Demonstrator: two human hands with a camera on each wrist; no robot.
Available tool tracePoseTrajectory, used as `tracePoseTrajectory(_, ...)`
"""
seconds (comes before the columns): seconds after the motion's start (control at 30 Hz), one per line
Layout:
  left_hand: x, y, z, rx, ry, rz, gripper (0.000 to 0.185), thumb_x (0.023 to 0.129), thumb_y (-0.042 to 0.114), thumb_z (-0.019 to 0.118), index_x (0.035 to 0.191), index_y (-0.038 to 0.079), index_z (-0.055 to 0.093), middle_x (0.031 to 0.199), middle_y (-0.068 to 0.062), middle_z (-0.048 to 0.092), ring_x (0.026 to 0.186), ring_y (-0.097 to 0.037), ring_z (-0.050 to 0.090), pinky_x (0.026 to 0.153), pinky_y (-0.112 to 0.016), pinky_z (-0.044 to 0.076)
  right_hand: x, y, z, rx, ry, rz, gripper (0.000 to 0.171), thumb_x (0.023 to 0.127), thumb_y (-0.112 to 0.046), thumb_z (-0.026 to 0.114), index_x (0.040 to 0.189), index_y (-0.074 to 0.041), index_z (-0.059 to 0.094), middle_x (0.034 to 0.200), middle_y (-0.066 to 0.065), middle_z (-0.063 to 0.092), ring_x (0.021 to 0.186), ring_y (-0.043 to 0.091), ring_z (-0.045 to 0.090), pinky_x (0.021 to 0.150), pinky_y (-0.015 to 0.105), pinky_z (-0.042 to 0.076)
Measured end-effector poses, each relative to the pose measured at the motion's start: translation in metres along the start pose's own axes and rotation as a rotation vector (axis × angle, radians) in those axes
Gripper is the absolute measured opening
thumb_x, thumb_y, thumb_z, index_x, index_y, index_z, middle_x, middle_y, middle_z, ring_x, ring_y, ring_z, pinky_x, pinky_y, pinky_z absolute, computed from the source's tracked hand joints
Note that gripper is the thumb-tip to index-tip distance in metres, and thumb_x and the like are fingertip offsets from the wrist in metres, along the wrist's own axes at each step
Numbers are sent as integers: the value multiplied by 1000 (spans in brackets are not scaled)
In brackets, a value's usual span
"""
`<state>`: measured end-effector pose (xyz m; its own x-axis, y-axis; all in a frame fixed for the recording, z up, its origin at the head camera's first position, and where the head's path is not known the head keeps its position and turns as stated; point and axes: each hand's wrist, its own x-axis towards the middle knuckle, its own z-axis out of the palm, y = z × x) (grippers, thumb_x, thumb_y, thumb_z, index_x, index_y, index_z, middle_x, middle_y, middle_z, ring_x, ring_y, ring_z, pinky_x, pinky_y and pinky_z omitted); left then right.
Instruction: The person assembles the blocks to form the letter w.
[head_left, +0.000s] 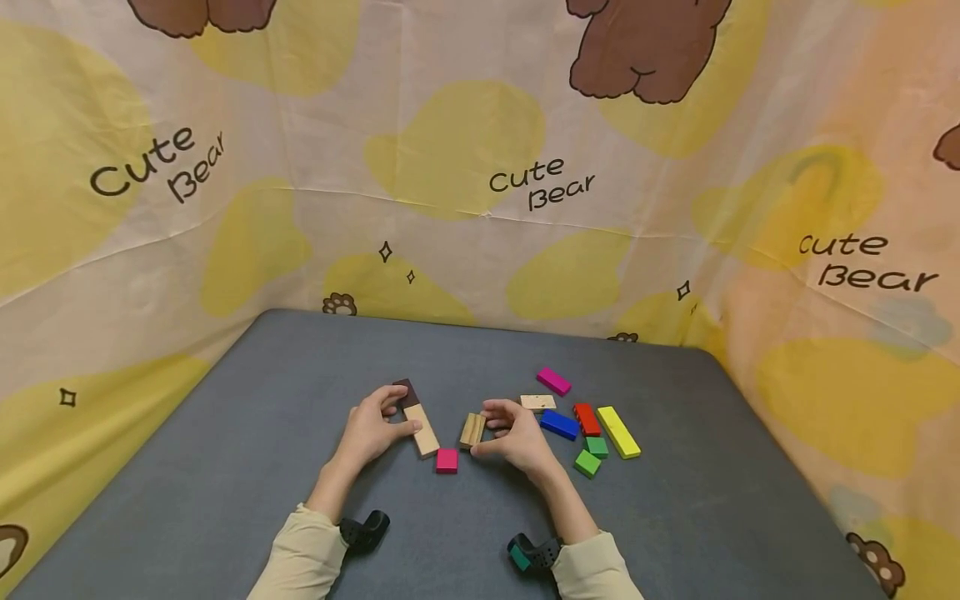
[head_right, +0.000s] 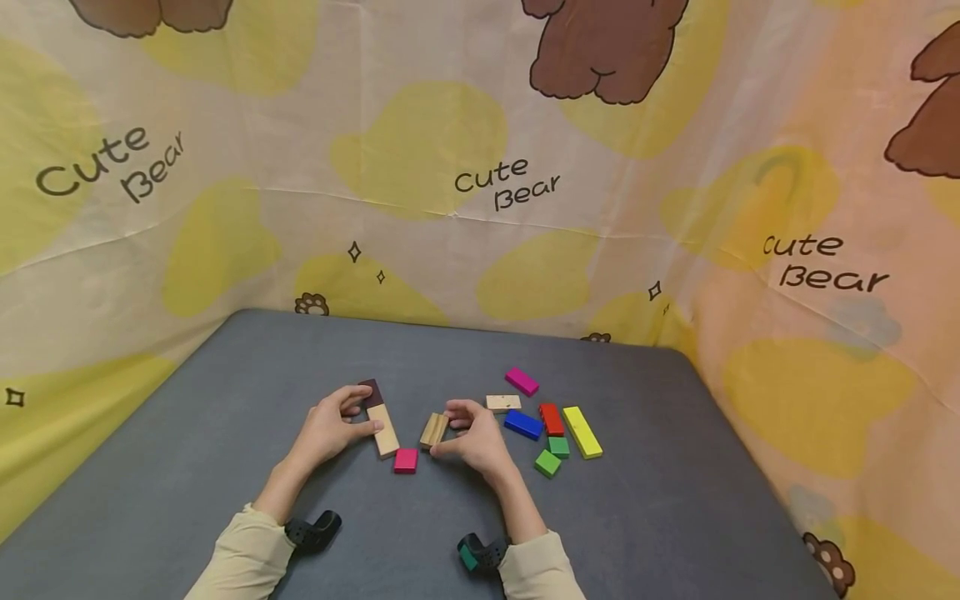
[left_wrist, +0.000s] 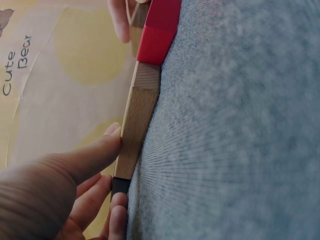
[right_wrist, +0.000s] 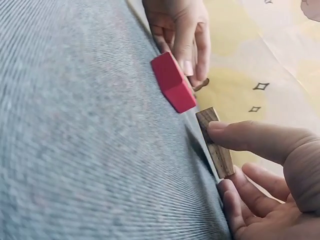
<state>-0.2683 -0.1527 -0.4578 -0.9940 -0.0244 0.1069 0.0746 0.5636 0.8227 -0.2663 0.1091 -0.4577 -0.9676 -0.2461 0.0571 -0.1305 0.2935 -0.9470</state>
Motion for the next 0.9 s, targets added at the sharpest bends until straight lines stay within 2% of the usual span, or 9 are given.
tracePoseTrajectory(0.33, 0, 0, 0, -7, -2, 9, 61, 81, 19, 84, 134, 7, 58, 132, -17, 60, 118, -36, 56, 97, -52, 44, 1, -1, 4, -68, -24, 10, 73, 64, 2, 90, 130, -1, 59, 116, 6, 61, 108, 25, 53, 91, 41, 44)
tracePoseTrajectory(0.9, -1, 0, 0, -8, -4, 14, 61, 81, 21, 84, 135, 7, 58, 133, -17, 59, 119, -36, 56, 97, -51, 44, 1, 1, 5, -63, -29, 8, 73, 63, 3, 90, 129, -3, 60, 116, 6, 60, 107, 25, 51, 89, 39, 42)
